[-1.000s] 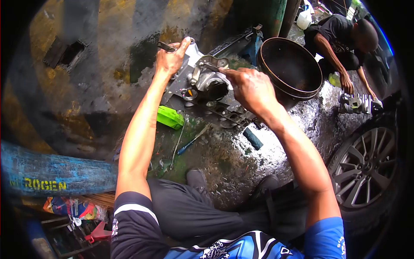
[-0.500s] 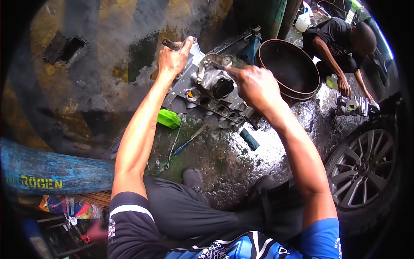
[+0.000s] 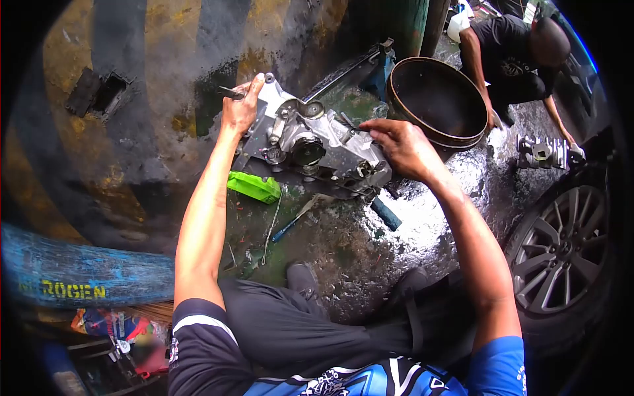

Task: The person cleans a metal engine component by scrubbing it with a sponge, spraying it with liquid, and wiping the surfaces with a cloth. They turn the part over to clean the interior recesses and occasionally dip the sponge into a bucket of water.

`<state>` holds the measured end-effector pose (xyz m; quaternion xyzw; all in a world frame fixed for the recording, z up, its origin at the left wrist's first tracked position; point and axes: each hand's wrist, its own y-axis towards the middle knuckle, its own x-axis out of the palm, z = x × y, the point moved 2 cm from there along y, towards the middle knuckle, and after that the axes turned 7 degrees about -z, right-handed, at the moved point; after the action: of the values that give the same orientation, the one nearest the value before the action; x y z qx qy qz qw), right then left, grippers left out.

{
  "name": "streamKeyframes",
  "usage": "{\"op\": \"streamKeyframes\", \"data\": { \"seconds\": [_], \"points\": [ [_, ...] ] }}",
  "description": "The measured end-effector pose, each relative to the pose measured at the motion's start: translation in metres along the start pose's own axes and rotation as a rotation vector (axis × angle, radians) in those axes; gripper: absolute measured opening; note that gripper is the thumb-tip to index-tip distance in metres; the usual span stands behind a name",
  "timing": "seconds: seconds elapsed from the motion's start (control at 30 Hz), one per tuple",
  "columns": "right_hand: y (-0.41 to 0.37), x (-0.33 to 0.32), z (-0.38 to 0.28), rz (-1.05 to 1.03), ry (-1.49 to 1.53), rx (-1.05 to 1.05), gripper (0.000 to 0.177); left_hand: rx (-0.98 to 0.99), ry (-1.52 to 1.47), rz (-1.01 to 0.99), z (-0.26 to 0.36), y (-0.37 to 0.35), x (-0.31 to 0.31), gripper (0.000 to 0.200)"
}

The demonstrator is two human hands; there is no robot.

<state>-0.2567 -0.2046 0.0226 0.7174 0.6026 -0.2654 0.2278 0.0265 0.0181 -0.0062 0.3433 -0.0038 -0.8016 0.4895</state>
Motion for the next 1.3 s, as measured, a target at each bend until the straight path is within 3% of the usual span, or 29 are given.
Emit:
{"op": "streamKeyframes", "data": {
  "seconds": [0.1,0.17,0.23,0.4,0.5,0.53,0.57,0.7,0.73,0.83,0.93,1.03,1.3],
  "points": [
    [0.008,0.022,-0.01,-0.109,0.078,-0.013,0.027,0.106,-0.054,-0.038,0.0,-0.003,-0.004,0.053],
    [0.014,0.038,-0.018,-0.166,0.203,0.048,0.028,0.075,-0.077,-0.06,0.002,-0.006,-0.005,0.052],
    [0.024,0.05,-0.02,-0.128,0.239,-0.019,0.029,0.089,-0.074,-0.056,0.005,-0.009,-0.006,0.051],
    [0.018,0.072,-0.029,-0.109,0.348,0.112,0.03,-0.032,-0.033,-0.123,0.003,-0.01,-0.011,0.046],
    [0.016,0.082,-0.031,-0.034,0.399,0.122,0.031,0.194,0.045,-0.065,0.0,-0.012,-0.009,0.046],
    [0.024,0.083,-0.033,-0.014,0.432,0.139,0.031,0.05,-0.06,-0.069,0.002,-0.011,-0.008,0.048],
    [0.028,0.082,-0.034,0.01,0.464,0.15,0.031,0.043,-0.059,-0.049,0.005,-0.011,-0.005,0.049],
    [0.019,0.07,-0.032,-0.054,0.412,0.193,0.031,-0.016,-0.042,-0.042,0.005,-0.004,-0.005,0.052],
    [0.027,0.072,-0.031,0.039,0.325,0.072,0.029,-0.019,-0.045,-0.072,0.004,-0.001,-0.005,0.053],
    [0.035,0.073,-0.031,0.079,0.279,0.117,0.028,-0.01,-0.042,-0.088,0.01,-0.006,0.001,0.055],
    [0.024,0.057,-0.04,-0.112,0.314,0.247,0.026,0.035,-0.016,-0.03,0.012,-0.003,0.001,0.054],
    [0.032,0.057,-0.043,0.085,0.145,0.161,0.025,-0.052,0.027,-0.051,0.013,-0.003,0.002,0.053],
    [0.045,0.049,-0.039,0.069,-0.114,0.041,0.025,-0.178,0.091,-0.008,0.03,-0.005,0.003,0.057]
  ]
}}
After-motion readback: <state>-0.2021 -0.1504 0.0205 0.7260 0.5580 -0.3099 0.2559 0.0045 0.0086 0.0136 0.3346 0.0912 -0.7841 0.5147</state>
